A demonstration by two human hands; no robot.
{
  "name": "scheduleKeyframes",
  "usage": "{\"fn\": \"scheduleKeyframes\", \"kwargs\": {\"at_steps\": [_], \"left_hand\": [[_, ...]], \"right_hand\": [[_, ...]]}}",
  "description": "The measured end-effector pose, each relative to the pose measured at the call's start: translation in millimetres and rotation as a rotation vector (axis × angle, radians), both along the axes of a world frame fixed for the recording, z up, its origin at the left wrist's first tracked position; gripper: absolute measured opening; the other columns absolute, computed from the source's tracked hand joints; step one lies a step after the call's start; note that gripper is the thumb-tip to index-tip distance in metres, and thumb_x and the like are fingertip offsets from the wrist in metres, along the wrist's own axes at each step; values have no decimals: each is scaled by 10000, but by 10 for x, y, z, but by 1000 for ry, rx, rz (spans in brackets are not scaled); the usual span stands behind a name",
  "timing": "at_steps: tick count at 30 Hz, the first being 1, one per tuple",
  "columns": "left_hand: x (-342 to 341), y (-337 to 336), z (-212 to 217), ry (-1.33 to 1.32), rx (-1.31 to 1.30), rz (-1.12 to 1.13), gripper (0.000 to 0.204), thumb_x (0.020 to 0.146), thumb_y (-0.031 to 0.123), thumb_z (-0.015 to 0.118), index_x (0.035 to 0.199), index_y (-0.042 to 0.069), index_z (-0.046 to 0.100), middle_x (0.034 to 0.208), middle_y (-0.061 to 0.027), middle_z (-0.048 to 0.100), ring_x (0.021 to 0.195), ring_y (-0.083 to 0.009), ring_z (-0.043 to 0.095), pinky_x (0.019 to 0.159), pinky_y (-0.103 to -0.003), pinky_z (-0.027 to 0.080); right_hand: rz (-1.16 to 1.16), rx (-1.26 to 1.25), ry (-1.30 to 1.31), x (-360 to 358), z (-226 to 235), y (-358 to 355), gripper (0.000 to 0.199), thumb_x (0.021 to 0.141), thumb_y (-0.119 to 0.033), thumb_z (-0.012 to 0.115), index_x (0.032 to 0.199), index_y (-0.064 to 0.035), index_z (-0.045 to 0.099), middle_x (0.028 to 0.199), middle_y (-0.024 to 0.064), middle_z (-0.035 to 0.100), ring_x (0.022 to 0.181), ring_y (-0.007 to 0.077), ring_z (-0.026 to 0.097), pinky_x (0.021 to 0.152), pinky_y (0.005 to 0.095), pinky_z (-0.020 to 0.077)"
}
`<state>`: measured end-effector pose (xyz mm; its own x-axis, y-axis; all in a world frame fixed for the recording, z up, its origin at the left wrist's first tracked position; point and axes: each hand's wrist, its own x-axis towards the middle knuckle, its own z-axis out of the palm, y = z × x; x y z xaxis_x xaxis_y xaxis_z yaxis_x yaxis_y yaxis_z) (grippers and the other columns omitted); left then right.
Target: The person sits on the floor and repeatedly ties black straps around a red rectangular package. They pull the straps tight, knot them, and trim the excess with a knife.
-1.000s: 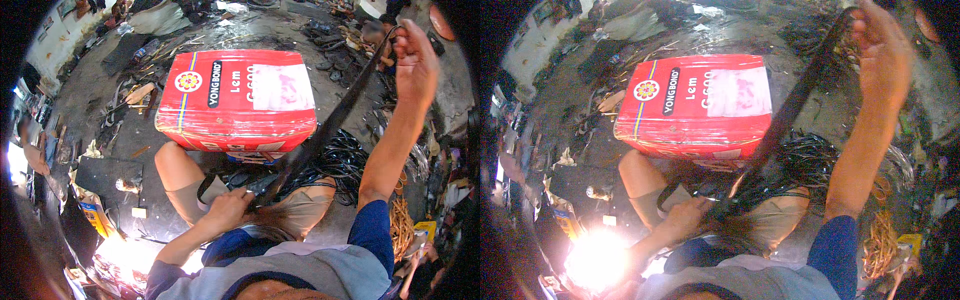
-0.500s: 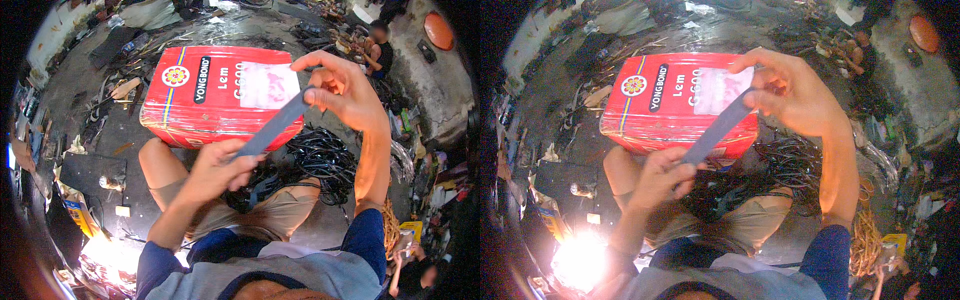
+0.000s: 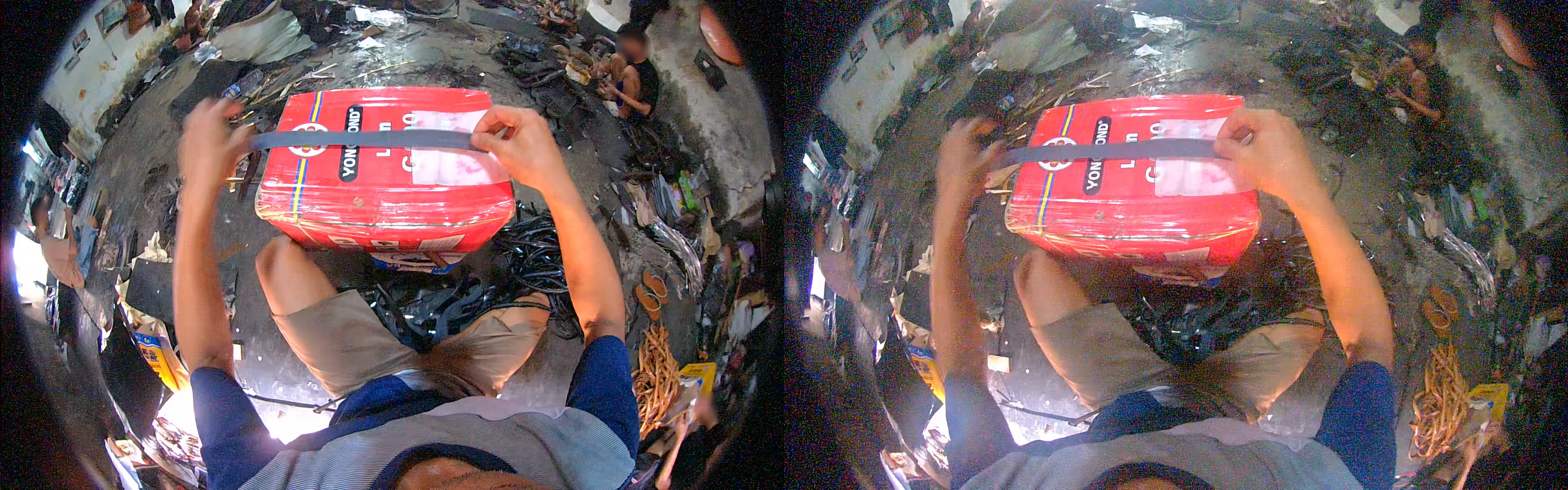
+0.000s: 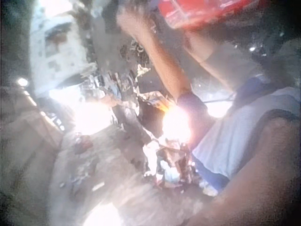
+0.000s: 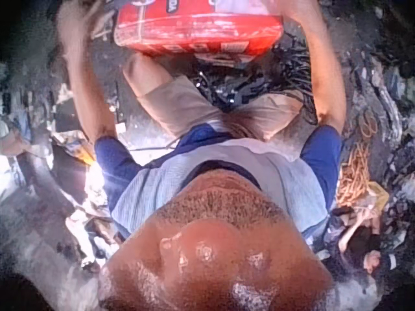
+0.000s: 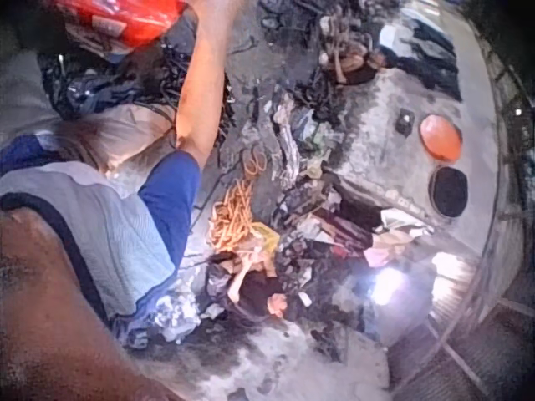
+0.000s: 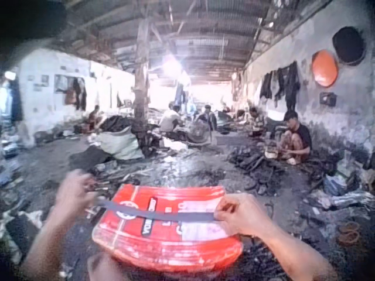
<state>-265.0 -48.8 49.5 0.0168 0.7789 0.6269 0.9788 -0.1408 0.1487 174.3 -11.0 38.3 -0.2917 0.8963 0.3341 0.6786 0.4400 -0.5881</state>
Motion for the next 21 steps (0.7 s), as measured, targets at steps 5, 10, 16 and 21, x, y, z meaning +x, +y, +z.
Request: {"fn": "scheduleKeyframes", "kwargs": {"at_steps": [5,10,16,21], "left_hand": [[1989,433,-284,-512,-205,-724,477,800,240,805,1212,59,649,1152,-144,674,1012,-253,669,815,-388,545],[2553,555,-442,-442,-243,-830,220,826,190,756,941,6,719,864,-155,697,806,-286,705,741,-399,553],[2560,506,-555,-441,-145,-778,162,814,154,751,931,42,738,826,-125,656,773,-270,676,724,-387,543],[2557,508,-667,-401,14,-888,149,808,137,761,921,42,745,861,-131,633,770,-280,662,715,-373,536]], "right_hand": [[-60,-7,-50,-94,104,-158,203,815,-173,737,984,-64,708,859,127,740,780,285,720,718,409,548],[-61,277,-175,83,-6,-98,192,796,-147,771,952,-59,701,841,105,717,700,259,665,663,374,511],[3,428,-269,174,-31,-141,145,831,-194,751,912,-74,733,848,86,641,757,285,640,698,398,511],[97,334,-194,264,-37,-176,140,838,-207,741,908,-86,755,890,106,620,822,305,645,752,412,530]]}}
